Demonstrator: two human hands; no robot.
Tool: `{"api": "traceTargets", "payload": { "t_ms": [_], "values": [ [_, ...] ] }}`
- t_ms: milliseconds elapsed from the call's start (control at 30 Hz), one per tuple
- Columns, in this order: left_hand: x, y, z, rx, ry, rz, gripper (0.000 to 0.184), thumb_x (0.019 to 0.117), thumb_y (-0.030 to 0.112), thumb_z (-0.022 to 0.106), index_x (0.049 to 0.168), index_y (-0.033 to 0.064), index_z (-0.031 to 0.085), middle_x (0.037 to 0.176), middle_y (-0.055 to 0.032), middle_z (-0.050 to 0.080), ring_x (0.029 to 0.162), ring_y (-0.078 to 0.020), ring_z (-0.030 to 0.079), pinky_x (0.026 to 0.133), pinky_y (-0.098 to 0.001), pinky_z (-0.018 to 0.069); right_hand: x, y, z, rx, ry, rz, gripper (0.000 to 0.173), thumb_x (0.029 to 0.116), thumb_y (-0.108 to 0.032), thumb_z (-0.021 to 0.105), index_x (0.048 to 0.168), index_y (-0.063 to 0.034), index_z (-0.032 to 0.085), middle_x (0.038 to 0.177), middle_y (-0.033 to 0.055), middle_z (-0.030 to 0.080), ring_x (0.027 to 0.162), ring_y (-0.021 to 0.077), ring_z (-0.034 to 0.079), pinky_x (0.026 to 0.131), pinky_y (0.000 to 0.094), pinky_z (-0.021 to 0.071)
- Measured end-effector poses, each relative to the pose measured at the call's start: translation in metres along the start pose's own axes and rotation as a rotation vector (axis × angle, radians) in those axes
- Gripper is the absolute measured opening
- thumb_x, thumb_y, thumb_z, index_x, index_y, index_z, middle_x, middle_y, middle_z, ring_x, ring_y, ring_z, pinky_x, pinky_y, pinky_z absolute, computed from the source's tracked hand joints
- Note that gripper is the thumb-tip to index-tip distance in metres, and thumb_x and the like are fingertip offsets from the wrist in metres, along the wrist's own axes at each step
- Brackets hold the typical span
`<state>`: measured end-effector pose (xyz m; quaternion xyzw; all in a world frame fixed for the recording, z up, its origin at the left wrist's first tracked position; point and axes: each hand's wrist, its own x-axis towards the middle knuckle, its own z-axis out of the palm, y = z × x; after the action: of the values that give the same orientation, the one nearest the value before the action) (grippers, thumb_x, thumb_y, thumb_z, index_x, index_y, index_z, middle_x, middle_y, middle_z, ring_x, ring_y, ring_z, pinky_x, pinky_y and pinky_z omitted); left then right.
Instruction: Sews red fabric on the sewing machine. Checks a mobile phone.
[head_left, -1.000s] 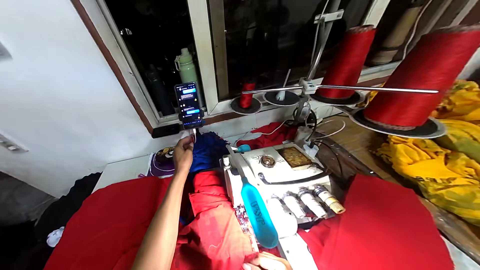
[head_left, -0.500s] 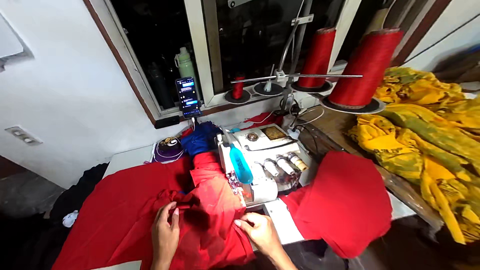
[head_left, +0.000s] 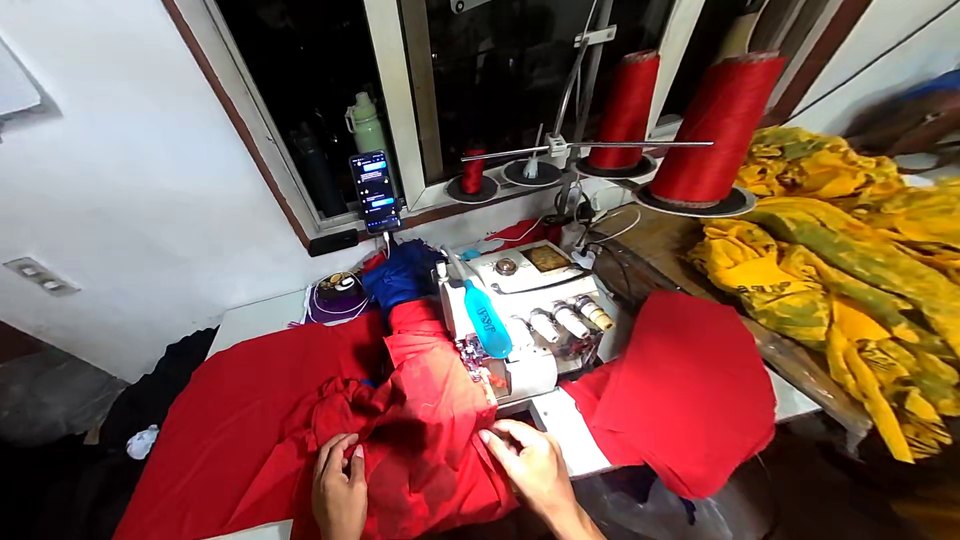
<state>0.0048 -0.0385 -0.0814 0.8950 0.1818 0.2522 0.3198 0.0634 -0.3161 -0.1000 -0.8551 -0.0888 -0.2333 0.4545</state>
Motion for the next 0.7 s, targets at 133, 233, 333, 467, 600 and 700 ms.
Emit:
{"api": "traceTargets", "payload": {
  "t_ms": [133, 233, 333, 467, 600, 700],
  "values": [
    [0.015, 0.015, -0.018, -0.140, -0.077, -0.069, 0.024, 0.0977, 0.009, 0.059, 0.115, -0.0009, 0.073, 0.114, -0.0171, 0.071, 0.095, -0.0237, 0.070, 0.086, -0.0414, 0.0580, 0.008, -0.085, -0.020, -0.159, 0.212, -0.183, 0.026, 0.0909, -0.028, 0.070, 0.103, -0.0065, 0.077, 0.104, 0.0094, 0.076, 0.100, 0.0208, 0.071, 0.090, 0.0337, 0.0574],
    [0.041, 0.034, -0.018, -0.220, -0.031, 0.061, 0.026, 0.0985, 0.012, 0.056, 0.115, -0.0004, 0.072, 0.112, -0.0140, 0.072, 0.098, -0.0193, 0.070, 0.087, -0.0374, 0.0588, 0.056, -0.139, 0.002, 0.143, 0.121, -0.324, 0.021, 0.0935, -0.021, 0.069, 0.107, -0.0063, 0.075, 0.106, 0.0071, 0.076, 0.106, 0.0161, 0.071, 0.095, 0.0333, 0.0583],
    [0.085, 0.066, -0.015, -0.297, -0.026, 0.130, 0.026, 0.1015, 0.013, 0.056, 0.117, -0.0008, 0.070, 0.110, -0.0133, 0.072, 0.094, -0.0174, 0.070, 0.083, -0.0355, 0.0597, 0.134, -0.170, 0.046, 0.267, -0.018, -0.131, 0.032, 0.0951, -0.025, 0.068, 0.119, -0.0042, 0.069, 0.113, 0.0096, 0.071, 0.102, 0.0189, 0.069, 0.089, 0.0381, 0.0586],
    [0.145, 0.103, 0.008, -0.388, 0.009, 0.065, 0.026, 0.1009, 0.013, 0.057, 0.116, -0.0028, 0.070, 0.109, -0.0137, 0.072, 0.095, -0.0159, 0.070, 0.084, -0.0346, 0.0590, 0.233, -0.170, 0.112, 0.322, 0.038, 0.110, 0.063, 0.0923, -0.028, 0.073, 0.143, 0.0005, 0.049, 0.138, 0.0241, 0.057, 0.118, 0.0375, 0.062, 0.094, 0.0556, 0.0539],
    [0.205, 0.117, 0.031, -0.513, -0.025, -0.023, 0.023, 0.1030, 0.011, 0.055, 0.116, 0.0014, 0.071, 0.103, -0.0108, 0.071, 0.081, -0.0150, 0.068, 0.071, -0.0336, 0.0579, 0.296, -0.163, 0.153, 0.357, 0.164, 0.247, 0.090, 0.0825, -0.023, 0.083, 0.153, 0.0016, 0.033, 0.152, 0.0262, 0.043, 0.134, 0.0382, 0.051, 0.108, 0.0529, 0.0464],
    [0.245, 0.128, 0.033, -0.523, -0.075, -0.005, 0.026, 0.1058, 0.009, 0.049, 0.125, 0.0008, 0.065, 0.115, -0.0132, 0.070, 0.088, -0.0200, 0.070, 0.075, -0.0384, 0.0596, 0.307, -0.146, 0.167, 0.416, 0.040, 0.397, 0.075, 0.0885, -0.023, 0.081, 0.147, 0.0028, 0.043, 0.134, 0.0241, 0.058, 0.116, 0.0347, 0.061, 0.100, 0.0519, 0.0507]
  ]
}}
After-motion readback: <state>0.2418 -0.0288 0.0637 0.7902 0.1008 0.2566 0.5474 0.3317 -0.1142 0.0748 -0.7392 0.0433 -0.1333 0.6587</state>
